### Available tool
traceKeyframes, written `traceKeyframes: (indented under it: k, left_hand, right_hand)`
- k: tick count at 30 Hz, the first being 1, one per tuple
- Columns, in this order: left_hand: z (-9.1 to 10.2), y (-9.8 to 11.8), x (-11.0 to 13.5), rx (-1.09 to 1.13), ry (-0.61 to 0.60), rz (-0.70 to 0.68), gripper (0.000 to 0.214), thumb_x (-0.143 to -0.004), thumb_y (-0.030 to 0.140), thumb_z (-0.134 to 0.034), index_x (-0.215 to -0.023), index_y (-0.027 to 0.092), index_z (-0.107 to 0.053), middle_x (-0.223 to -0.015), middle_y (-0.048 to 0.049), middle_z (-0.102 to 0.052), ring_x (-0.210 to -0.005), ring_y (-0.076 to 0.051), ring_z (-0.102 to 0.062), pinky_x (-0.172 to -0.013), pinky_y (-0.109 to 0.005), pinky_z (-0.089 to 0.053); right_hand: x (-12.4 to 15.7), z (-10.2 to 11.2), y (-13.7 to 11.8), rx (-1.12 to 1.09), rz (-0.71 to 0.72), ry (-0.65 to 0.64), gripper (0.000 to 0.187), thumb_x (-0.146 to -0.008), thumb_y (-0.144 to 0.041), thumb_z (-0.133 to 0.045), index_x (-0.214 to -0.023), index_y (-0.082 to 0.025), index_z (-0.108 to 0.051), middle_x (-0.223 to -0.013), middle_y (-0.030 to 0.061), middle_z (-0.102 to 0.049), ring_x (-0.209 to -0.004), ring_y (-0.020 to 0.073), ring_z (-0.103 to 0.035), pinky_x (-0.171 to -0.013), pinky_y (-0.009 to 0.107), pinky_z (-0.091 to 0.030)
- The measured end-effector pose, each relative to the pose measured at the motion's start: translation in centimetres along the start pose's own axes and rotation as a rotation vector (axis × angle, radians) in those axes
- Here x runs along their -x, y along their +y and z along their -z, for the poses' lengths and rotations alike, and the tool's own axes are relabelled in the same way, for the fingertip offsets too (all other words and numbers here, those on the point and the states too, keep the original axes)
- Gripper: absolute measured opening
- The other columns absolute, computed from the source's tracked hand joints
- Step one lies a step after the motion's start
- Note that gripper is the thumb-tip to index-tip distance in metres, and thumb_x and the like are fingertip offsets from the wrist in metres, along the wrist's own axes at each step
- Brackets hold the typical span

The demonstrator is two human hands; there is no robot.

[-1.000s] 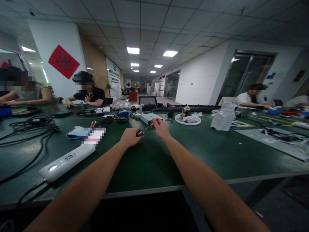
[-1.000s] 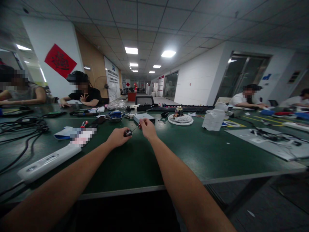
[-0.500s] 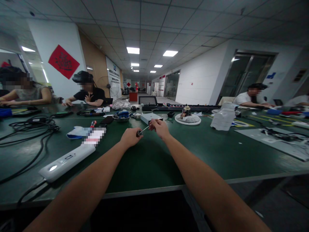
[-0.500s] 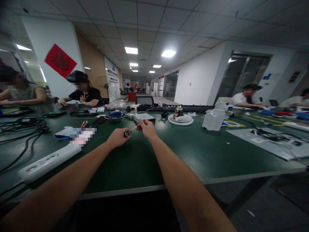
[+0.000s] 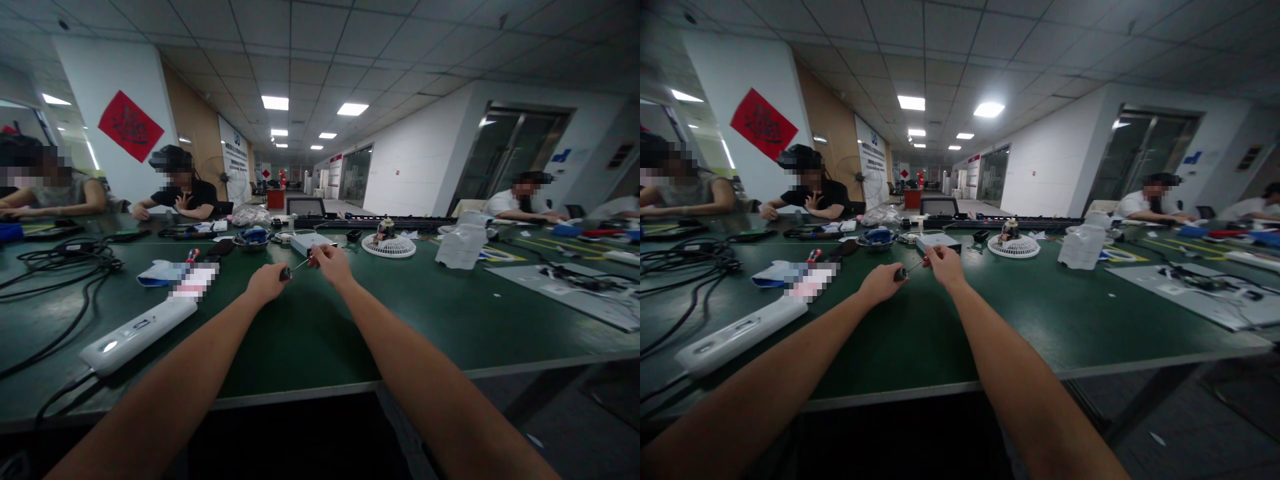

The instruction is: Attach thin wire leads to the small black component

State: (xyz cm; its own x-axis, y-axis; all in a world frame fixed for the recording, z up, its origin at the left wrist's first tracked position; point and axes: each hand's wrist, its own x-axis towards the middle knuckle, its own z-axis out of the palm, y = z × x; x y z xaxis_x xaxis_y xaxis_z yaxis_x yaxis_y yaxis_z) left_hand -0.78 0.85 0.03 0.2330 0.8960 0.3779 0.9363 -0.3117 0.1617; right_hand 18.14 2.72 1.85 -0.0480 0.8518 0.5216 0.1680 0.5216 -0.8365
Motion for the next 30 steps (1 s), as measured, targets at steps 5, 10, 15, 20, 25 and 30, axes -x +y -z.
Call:
traceKeyframes:
  k: [5, 10, 15, 20, 25, 30]
  left_hand:
    - [-0.2, 0.1, -0.1, -0.044, -0.059, 0.021, 0.029, -0.085, 0.046, -0.053, -0.101, 0.024, -0.063, -0.097, -0.0091, -0.069, -0.086, -0.025, -0.065, -0.072, -0.031, -0.048]
    - [-0.1, 0.1, -0.1, -0.069, -0.085, 0.039, 0.027, -0.083, 0.041, -0.056, -0.103, 0.026, -0.064, -0.099, -0.0093, -0.069, -0.088, -0.026, -0.065, -0.075, -0.033, -0.049]
    - [0.1, 0.3, 0.0, -0.066, -0.073, 0.029, 0.025, -0.082, 0.033, -0.055, -0.103, 0.026, -0.067, -0.097, -0.0092, -0.069, -0.087, -0.026, -0.065, -0.075, -0.033, -0.050]
    - [0.3, 0.4, 0.0, -0.065, -0.068, 0.058, 0.026, -0.079, 0.029, -0.054, -0.102, 0.027, -0.068, -0.098, -0.0093, -0.069, -0.087, -0.028, -0.066, -0.074, -0.037, -0.052]
    - [0.3, 0.3, 0.0, -0.033, -0.060, 0.108, 0.025, -0.079, 0.030, -0.055, -0.101, 0.026, -0.067, -0.099, -0.0098, -0.069, -0.089, -0.028, -0.066, -0.076, -0.037, -0.052]
    - [-0.1, 0.2, -0.1, -0.053, -0.061, 0.172, 0.028, -0.079, 0.040, -0.056, -0.100, 0.024, -0.065, -0.100, -0.0109, -0.069, -0.093, -0.030, -0.066, -0.078, -0.039, -0.052]
  right_hand:
    - [-0.1, -0.1, 0.4, -0.101, -0.030, -0.028, 0.041, -0.080, -0.055, -0.058, -0.070, -0.016, -0.060, -0.059, 0.0039, -0.066, -0.050, 0.0133, -0.060, -0.050, 0.024, -0.046]
    - [0.0, -0.2, 0.5, 0.012, -0.036, 0.008, 0.032, -0.082, -0.046, -0.060, -0.068, -0.017, -0.060, -0.056, 0.0017, -0.064, -0.050, 0.0131, -0.060, -0.051, 0.023, -0.046]
    - [0.1, -0.2, 0.4, 0.007, -0.057, 0.020, 0.033, -0.085, -0.045, -0.055, -0.068, -0.017, -0.060, -0.057, 0.0022, -0.063, -0.050, 0.0134, -0.058, -0.051, 0.024, -0.046]
    - [0.2, 0.3, 0.2, 0.291, 0.092, 0.125, 0.040, -0.090, -0.048, -0.046, -0.067, -0.018, -0.059, -0.062, 0.0022, -0.061, -0.059, 0.0152, -0.056, -0.059, 0.027, -0.042]
    - [0.4, 0.5, -0.3, 0.453, 0.173, 0.092, 0.028, -0.093, -0.033, -0.041, -0.081, -0.018, -0.061, -0.073, 0.0033, -0.064, -0.071, 0.0168, -0.058, -0.068, 0.027, -0.041]
    - [1.1, -0.1, 0.0, 0.679, 0.127, -0.332, 0.016, -0.086, -0.030, -0.057, -0.090, -0.020, -0.070, -0.083, 0.0038, -0.069, -0.078, 0.0173, -0.061, -0.069, 0.026, -0.042]
